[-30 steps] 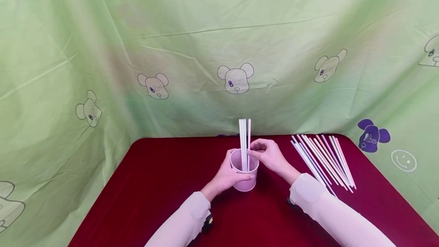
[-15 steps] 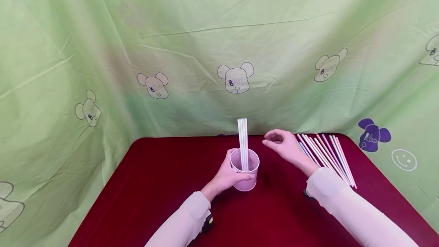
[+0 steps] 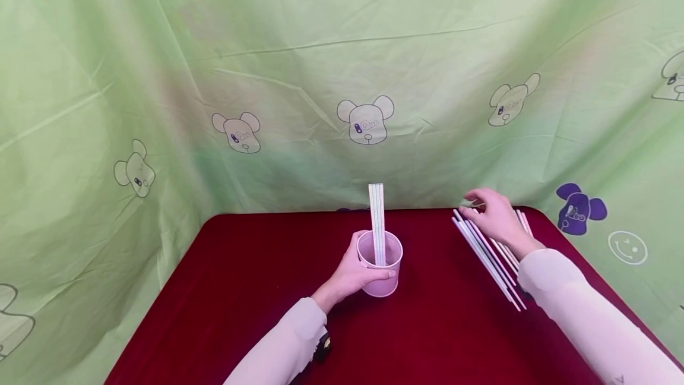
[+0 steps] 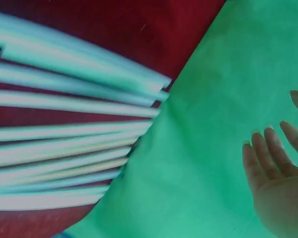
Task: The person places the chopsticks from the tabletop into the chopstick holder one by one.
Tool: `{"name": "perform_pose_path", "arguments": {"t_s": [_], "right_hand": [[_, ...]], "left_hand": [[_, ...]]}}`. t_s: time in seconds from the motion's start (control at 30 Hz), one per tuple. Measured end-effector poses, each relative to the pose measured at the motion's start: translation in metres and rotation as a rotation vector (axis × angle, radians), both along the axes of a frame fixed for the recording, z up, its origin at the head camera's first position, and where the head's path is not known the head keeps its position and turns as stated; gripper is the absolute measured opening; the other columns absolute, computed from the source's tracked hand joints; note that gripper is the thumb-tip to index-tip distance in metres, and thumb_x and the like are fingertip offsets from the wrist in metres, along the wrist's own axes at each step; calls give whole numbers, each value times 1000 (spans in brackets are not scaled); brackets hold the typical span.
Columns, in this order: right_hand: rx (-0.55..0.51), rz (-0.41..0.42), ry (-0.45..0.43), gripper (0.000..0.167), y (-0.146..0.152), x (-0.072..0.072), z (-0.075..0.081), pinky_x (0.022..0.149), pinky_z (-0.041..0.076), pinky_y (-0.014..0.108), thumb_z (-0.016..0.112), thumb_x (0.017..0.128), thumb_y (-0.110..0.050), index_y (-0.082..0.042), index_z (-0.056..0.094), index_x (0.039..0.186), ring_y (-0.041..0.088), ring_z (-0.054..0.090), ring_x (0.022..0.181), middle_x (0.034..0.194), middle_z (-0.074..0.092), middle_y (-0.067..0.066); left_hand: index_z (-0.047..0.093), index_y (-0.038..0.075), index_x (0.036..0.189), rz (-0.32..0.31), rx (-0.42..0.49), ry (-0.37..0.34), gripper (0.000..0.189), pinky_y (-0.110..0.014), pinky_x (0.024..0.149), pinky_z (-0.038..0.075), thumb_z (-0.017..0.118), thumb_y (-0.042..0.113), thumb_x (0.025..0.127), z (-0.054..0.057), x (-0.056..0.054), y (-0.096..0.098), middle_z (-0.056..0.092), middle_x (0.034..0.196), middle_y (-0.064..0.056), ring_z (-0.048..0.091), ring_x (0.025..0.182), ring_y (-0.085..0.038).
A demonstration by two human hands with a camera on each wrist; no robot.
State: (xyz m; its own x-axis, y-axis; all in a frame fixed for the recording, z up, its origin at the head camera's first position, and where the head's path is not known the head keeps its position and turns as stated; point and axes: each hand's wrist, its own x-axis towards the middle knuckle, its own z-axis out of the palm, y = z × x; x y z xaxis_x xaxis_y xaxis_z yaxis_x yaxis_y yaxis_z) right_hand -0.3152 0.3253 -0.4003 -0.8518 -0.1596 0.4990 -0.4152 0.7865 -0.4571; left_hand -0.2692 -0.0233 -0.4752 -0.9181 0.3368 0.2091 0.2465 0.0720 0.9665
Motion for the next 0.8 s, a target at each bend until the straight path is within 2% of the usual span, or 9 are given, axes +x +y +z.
{"name": "perform_pose_path", "arguments": {"t_s": [0.33, 0.53, 0.8], "right_hand": [[84, -97, -56, 36, 48, -7, -10, 84, 48, 60, 72, 91, -15, 10, 64, 116, 47, 63, 97, 110, 65, 32], [109, -121, -99, 34, 68, -6, -18, 81, 48, 61, 71, 92, -15, 11, 64, 112, 47, 62, 95, 106, 65, 32], [118, -161, -138, 37, 93, -4, -31, 82, 46, 64, 69, 91, -14, 15, 61, 111, 53, 60, 93, 104, 64, 38]], "left_hand": [[40, 16, 143, -11, 9, 9, 91, -51, 106, 46, 93, 11, 70, -1, -1, -1, 58, 131, -8, 58, 119, -24], [40, 17, 143, -12, 6, 14, 91, -52, 106, 46, 94, 12, 69, -1, -3, -1, 58, 131, -7, 59, 118, -23], [40, 15, 143, -22, 18, 11, 91, -54, 106, 46, 93, 9, 69, -1, -3, -1, 57, 132, -8, 58, 118, -25]]}}
